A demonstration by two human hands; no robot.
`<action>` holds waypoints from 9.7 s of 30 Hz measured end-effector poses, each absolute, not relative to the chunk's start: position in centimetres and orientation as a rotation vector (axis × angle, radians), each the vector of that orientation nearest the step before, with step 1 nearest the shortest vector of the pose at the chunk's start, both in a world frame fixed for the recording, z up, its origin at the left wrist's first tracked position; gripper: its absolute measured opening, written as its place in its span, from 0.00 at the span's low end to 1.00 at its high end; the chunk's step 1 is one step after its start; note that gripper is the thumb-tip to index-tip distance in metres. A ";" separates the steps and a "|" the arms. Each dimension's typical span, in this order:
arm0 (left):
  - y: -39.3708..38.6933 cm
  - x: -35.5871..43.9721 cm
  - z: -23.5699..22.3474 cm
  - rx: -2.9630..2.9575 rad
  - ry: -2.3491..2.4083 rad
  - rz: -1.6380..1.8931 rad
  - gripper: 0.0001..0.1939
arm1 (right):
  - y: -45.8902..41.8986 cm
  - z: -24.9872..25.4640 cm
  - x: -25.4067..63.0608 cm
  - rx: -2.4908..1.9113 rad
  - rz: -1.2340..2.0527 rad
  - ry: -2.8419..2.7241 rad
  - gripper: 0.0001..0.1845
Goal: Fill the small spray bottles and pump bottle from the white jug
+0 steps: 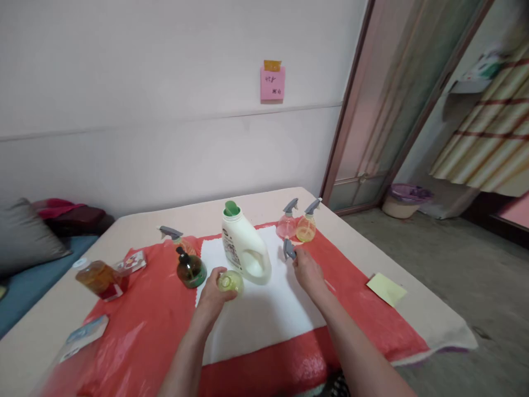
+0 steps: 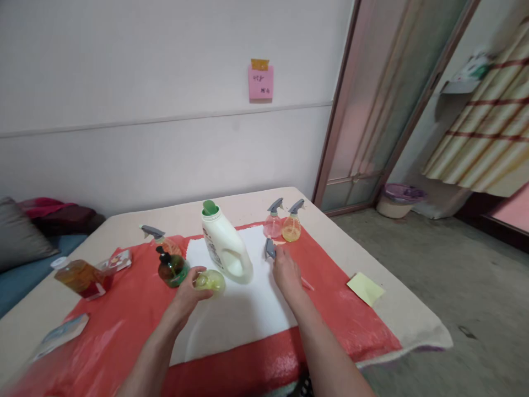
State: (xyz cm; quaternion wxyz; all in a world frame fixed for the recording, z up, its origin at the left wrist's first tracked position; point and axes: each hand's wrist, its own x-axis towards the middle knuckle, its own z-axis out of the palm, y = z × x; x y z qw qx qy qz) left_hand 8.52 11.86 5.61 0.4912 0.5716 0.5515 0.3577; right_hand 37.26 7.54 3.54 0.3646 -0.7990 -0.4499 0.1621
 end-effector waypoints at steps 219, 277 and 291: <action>7.0 17.8 7.5 -0.030 0.618 0.981 0.28 | -1.3 17.8 27.9 -1.576 -1.141 -2.234 0.13; 7.1 17.8 7.6 -0.046 0.589 0.977 0.29 | -1.3 17.7 27.8 -1.548 -1.153 -2.227 0.13; 6.9 17.9 7.5 -0.049 0.606 0.980 0.29 | -1.3 17.6 27.8 -1.559 -1.139 -2.227 0.13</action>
